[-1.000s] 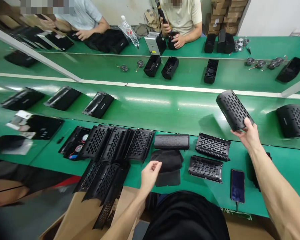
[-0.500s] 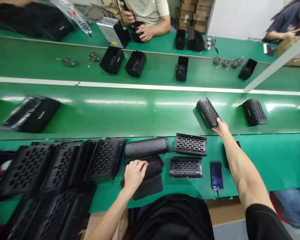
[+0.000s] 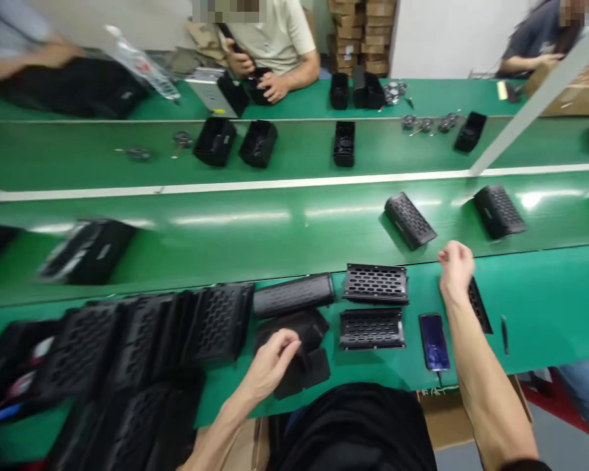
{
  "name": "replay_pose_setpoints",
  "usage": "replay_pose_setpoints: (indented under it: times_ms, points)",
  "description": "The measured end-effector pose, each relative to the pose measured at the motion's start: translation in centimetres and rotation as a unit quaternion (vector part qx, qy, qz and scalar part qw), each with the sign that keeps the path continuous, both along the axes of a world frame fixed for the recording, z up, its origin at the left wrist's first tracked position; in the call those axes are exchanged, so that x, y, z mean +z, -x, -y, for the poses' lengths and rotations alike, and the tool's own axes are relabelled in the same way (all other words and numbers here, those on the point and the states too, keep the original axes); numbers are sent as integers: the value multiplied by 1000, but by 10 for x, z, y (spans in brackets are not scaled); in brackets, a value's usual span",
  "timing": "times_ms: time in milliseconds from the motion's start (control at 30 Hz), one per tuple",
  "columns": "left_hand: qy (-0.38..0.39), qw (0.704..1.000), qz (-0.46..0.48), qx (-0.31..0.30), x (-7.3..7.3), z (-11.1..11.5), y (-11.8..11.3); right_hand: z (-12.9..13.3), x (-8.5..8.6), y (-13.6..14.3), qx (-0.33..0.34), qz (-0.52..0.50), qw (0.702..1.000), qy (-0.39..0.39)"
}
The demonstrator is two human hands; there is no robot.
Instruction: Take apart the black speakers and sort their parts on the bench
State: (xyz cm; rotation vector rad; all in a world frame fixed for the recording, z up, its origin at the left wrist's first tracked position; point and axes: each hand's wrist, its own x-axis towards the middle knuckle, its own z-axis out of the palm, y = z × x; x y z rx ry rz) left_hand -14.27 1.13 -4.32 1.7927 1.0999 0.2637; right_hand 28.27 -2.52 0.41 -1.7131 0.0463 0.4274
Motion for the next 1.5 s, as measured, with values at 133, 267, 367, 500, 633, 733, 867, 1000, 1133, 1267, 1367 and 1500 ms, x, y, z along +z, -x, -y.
replay_pose_setpoints:
  times_ms: [133,267,367,500,633,733,867,1000,1133,1267,1367,1500]
  points:
    - [242,964,107,3,22,8,-29,78,8,79,259,-7,964,-54]
    - [376,906,190,-27,27,16,-56,113,-25,173,389,-343,846,-120]
    - [396,893,208,-53,29,19,-68,114,-45,203,410,-504,747,-139]
    - [364,912,176,-65,30,18,-72,118,-42,193,384,-492,770,-133]
    - [359,918,156,-71,29,16,-72,122,-31,175,369,-454,802,-120]
    - [365,915,152,-82,29,15,-73,122,-30,172,373,-417,823,-97]
    - [421,891,132,-110,23,12,-67,127,-40,169,361,-331,871,-45]
    - [269,954,63,-115,5,10,-64,133,-54,156,351,-213,911,32]
    - [94,991,-15,-96,-22,10,-81,131,-72,140,349,-80,924,133]
    - [18,997,-56,-46,-48,15,-101,121,-94,129,338,32,910,236]
    - [-23,997,-77,0,-63,22,-105,117,-106,126,321,79,899,286]
    - [-46,994,-80,61,-75,26,-98,117,-114,123,301,96,895,315]
